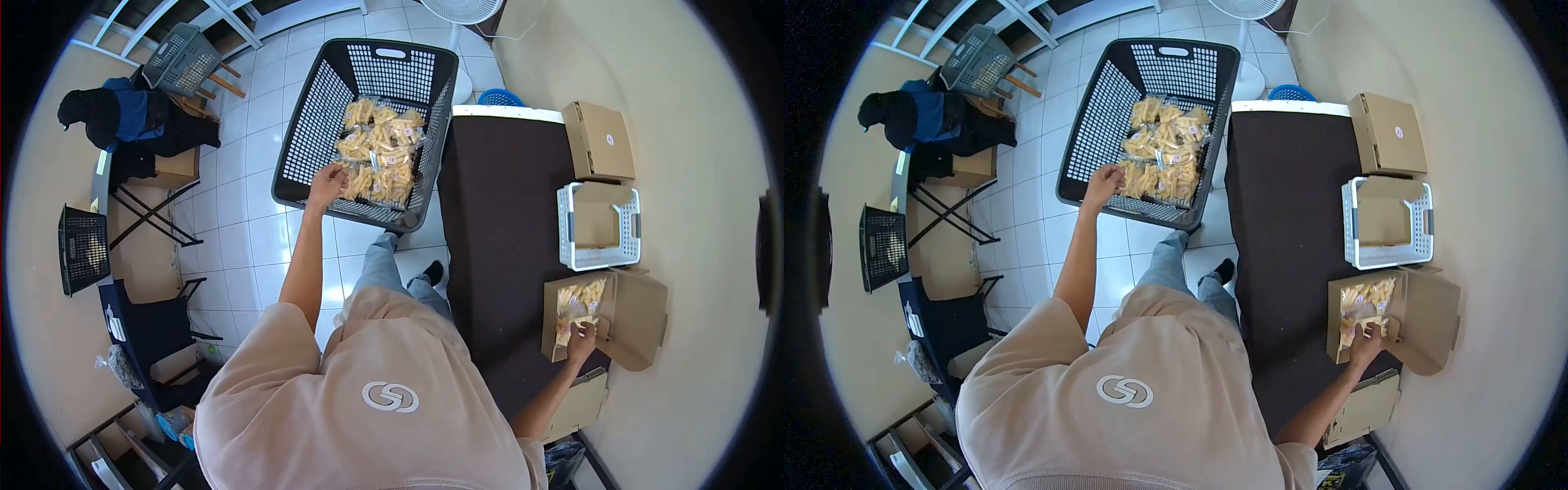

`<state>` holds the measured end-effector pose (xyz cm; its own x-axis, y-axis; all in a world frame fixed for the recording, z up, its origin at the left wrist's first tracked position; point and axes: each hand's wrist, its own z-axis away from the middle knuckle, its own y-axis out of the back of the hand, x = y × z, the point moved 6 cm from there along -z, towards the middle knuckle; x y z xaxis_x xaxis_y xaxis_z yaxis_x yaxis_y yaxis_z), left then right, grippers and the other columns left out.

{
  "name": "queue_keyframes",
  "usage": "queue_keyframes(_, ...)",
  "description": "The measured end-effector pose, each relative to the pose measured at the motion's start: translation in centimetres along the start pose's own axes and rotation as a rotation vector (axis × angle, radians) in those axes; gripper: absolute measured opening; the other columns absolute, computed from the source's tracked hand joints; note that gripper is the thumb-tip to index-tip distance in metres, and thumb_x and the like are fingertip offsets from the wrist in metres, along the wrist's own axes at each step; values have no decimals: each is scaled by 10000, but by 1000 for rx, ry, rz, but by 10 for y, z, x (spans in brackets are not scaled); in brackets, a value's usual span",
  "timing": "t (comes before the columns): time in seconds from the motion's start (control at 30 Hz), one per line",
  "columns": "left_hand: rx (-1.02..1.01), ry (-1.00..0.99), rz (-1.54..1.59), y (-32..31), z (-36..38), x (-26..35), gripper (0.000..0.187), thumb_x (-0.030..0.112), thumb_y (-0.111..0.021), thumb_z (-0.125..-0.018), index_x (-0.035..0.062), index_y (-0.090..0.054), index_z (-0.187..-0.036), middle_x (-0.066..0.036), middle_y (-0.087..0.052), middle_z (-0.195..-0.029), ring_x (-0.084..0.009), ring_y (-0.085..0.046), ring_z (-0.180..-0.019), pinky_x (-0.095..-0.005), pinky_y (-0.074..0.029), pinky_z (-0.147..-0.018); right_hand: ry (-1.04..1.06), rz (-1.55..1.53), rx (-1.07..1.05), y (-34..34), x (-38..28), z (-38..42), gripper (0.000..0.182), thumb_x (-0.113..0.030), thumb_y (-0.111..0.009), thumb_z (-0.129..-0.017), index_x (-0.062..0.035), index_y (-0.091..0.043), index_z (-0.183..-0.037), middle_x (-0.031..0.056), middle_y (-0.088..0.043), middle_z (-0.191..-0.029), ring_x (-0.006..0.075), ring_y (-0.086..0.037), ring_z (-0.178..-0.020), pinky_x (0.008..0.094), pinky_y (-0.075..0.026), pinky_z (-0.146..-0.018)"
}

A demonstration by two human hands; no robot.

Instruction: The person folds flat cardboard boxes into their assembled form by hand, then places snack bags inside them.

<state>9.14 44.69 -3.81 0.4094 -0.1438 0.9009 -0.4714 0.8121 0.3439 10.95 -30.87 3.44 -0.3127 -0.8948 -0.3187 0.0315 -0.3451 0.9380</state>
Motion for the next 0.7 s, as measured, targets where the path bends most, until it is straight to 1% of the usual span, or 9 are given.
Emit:
queue_keyframes(0.07,-60,112,50,-3,-22,-21,185,149,-582,-900,-25,-624,-853,-55,-628,-671,-113,-605,-595,-266,-484,-530,1,-71,102,15,-37,11,268,-168,-712,-779,5,-619,-961,172,-656,-876,307,-639,-782,414,-492,-724)
queue_keyframes(0.23,-73,243,-92,-4,-79,-79,215,196,-607,-877,-13,-633,-834,-76,-637,-649,-138,-602,-518,-285,-466,-469,33,-195,174,-1,-90,40,156,-126,-647,-854,7,-618,-930,107,-638,-804,185,-622,-683,324,-503,-598)
queue_keyframes(0.3,-126,350,-132,-4,-99,-112,214,223,-612,-880,10,-632,-875,-66,-644,-682,-142,-620,-570,-284,-486,-497,-221,-512,-33,-29,-117,67,101,-110,-602,-891,-15,-613,-924,61,-610,-756,113,-586,-626,253,-478,-499)
queue_keyframes(0.37,-162,489,-236,-10,-113,-141,243,267,-628,-870,33,-629,-935,-67,-652,-722,-160,-645,-630,-300,-509,-527,-136,-608,-153,-57,-146,93,52,-86,-591,-895,-38,-604,-909,25,-559,-698,84,-534,-555,221,-434,-460)
queue_keyframes(0.47,-149,319,-431,-25,-148,-199,243,272,-644,-852,43,-624,-930,-81,-654,-749,-170,-651,-644,-333,-515,-527,-241,-614,-384,-98,-152,142,70,-92,-575,-899,-33,-600,-925,33,-575,-699,102,-557,-556,235,-469,-465)
queue_keyframes(0.53,-106,320,-500,-33,-163,-187,213,252,-664,-820,61,-621,-906,-123,-660,-806,-231,-666,-727,-377,-532,-605,-409,-670,-463,-122,-153,180,99,-117,-587,-894,-28,-604,-934,40,-585,-700,118,-575,-564,261,-503,-479)
queue_keyframes(0.6,-29,160,-536,-36,-178,-175,253,236,-652,-745,78,-627,-941,-221,-667,-865,-329,-654,-873,-395,-511,-797,-627,-651,-532,-135,-147,216,151,-157,-599,-894,-22,-604,-958,63,-597,-719,145,-595,-579,292,-534,-500)
queue_keyframes(0.63,-102,223,-485,-40,-189,-176,250,209,-654,-753,105,-626,-978,-239,-634,-1020,-351,-632,-943,-403,-508,-818,-733,-622,-576,-140,-146,231,180,-178,-600,-897,-16,-603,-976,81,-603,-739,163,-607,-592,307,-550,-513)
queue_keyframes(0.7,-111,199,-605,-46,-208,-168,259,200,-659,-758,119,-630,-1003,-240,-589,-1114,-370,-615,-976,-403,-503,-836,-823,-575,-587,-141,-145,255,206,-189,-604,-896,-9,-595,-997,102,-606,-777,186,-618,-626,335,-564,-547)
